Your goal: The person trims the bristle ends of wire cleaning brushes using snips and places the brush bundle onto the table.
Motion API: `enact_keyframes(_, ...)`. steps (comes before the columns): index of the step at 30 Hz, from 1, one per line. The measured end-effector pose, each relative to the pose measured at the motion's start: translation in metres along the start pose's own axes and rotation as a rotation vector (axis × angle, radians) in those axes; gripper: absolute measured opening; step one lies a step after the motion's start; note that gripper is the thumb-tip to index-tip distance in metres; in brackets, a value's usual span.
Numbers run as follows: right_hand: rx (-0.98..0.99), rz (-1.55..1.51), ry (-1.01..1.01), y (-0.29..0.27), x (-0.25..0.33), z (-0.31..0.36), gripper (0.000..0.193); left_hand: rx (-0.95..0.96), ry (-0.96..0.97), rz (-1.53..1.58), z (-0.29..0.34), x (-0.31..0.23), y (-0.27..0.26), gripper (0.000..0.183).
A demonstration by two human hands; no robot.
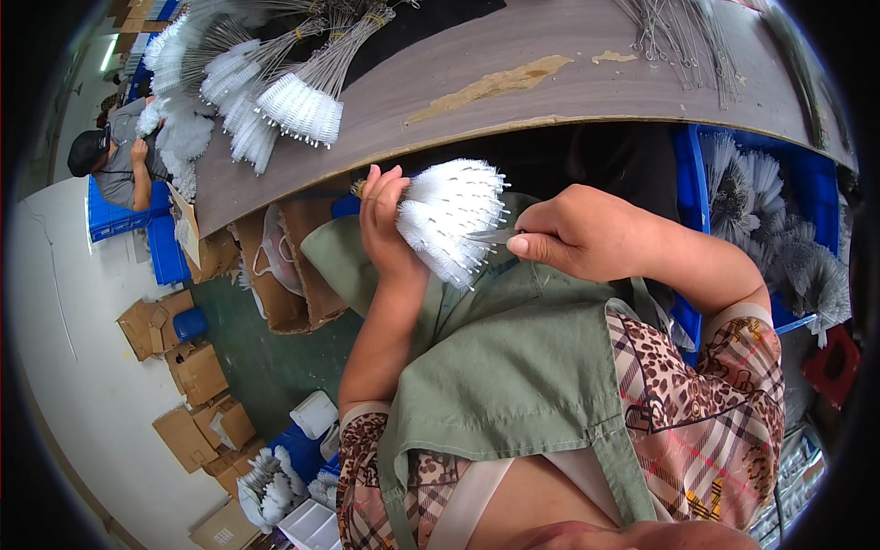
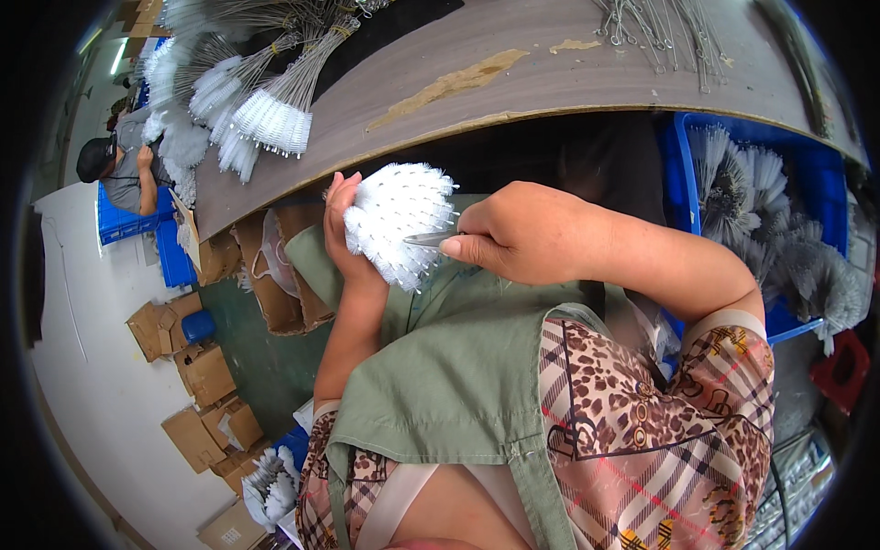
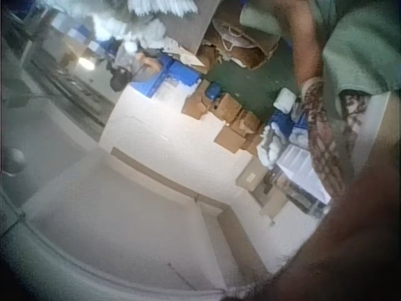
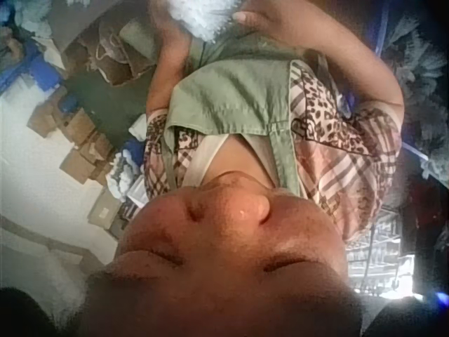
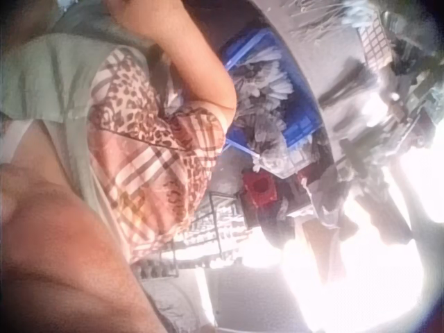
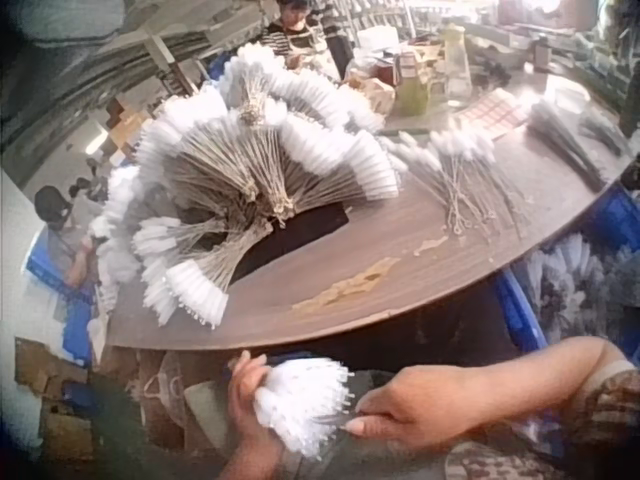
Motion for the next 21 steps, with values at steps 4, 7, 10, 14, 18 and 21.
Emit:
enact_keyframes(4,0.019,0.100,0.057,-0.0043,0.0027,-0.0020,0.037,0.047,0.011,-0.038,-0.0015,0.0008,-0.0025,0.038)
enact_keyframes(7,0.042,0.148,0.065,-0.0046,0.0029,-0.0037,0.036,0.061,-0.003,-0.055,-0.0017,0.0006,-0.0024,0.037)
enact_keyframes(10,0.054,0.188,0.072,-0.0063,0.0041,-0.0045,0.036,0.062,-0.003,-0.045,-0.0007,0.0017,-0.0017,0.037)
enact_keyframes(14,0.027,0.224,0.057,-0.0054,-0.0002,-0.0056,0.035,0.072,-0.011,-0.045,0.0013,0.0031,-0.0004,0.037)
enact_keyframes(18,0.034,0.044,0.017,-0.0044,-0.0006,-0.0054,0.037,0.094,-0.043,-0.069,0.0030,0.0044,0.0004,0.037)
enact_keyframes(21,0.053,-0.040,0.035,-0.0017,0.0010,-0.0053,0.040,0.116,-0.106,-0.068,0.0077,0.0055,0.0000,0.037)
Point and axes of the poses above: each hand's wrist, its own z-axis away from the middle knuckle, its own y-axis out of the palm, x = y × z, the point moved 4 cm from there along -z, towards the middle knuckle, and after that the axes turned 7 degrees about y, right-handed, at the moved point
